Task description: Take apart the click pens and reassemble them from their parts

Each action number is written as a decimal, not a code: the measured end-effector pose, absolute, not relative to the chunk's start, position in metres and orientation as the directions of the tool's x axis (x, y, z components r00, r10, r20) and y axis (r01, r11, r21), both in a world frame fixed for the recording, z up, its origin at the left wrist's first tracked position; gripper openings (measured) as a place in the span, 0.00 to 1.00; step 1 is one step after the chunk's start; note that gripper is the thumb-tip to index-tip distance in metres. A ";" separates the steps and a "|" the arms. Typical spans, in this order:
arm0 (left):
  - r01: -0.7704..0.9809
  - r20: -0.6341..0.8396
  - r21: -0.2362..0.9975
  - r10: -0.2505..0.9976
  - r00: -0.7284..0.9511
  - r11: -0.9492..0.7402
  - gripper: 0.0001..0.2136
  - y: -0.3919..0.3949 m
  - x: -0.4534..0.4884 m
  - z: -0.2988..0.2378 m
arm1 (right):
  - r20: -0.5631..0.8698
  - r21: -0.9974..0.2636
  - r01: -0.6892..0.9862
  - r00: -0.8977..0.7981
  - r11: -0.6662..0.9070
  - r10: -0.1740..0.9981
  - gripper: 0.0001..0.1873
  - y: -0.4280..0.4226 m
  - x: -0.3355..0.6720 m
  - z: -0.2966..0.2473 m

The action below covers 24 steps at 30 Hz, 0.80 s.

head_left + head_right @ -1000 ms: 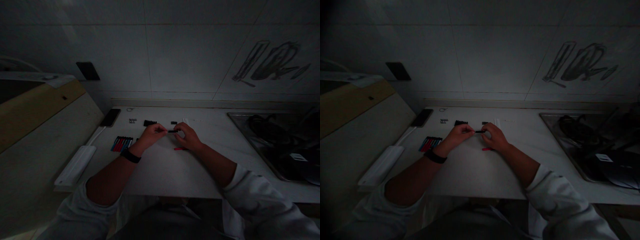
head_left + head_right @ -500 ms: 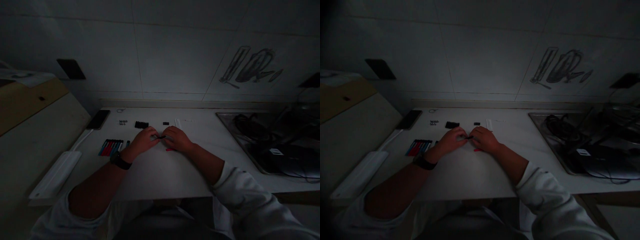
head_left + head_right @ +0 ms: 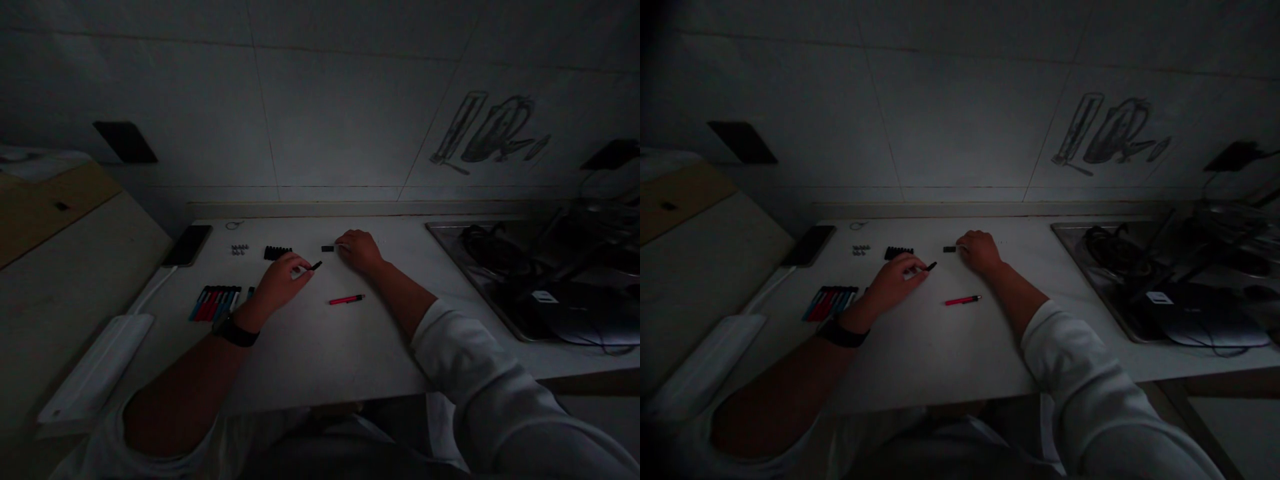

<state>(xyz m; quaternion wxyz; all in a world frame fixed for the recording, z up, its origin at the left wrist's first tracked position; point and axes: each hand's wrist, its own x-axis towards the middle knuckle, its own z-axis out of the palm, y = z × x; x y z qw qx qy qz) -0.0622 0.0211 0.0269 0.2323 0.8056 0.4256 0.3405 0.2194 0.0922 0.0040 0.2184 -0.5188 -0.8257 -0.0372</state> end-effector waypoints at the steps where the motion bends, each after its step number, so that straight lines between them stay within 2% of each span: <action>1: 0.533 0.354 0.659 0.844 0.403 -0.530 0.05 0.021 -0.062 0.028 | 0.383 -0.146 0.875 -0.381 0.462 0.842 0.13 0.092 0.219 0.002; 7: 0.528 0.362 0.658 0.840 0.404 -0.537 0.03 0.020 -0.061 0.028 | 0.351 -0.069 0.867 -0.442 0.494 0.825 0.12 0.087 0.218 0.000; 19: 0.537 0.362 0.643 0.834 0.415 -0.546 0.04 0.021 -0.062 0.027 | 0.348 -0.039 0.854 -0.475 0.519 0.808 0.09 0.083 0.215 0.006; 21: 0.542 0.362 0.638 0.834 0.416 -0.547 0.04 0.022 -0.063 0.025 | 0.363 -0.077 0.844 -0.471 0.530 0.804 0.09 0.080 0.214 0.009; 24: 0.546 0.365 0.637 0.837 0.408 -0.544 0.04 0.022 -0.063 0.025 | 0.398 -0.221 0.797 -0.452 0.562 0.798 0.08 0.073 0.211 0.016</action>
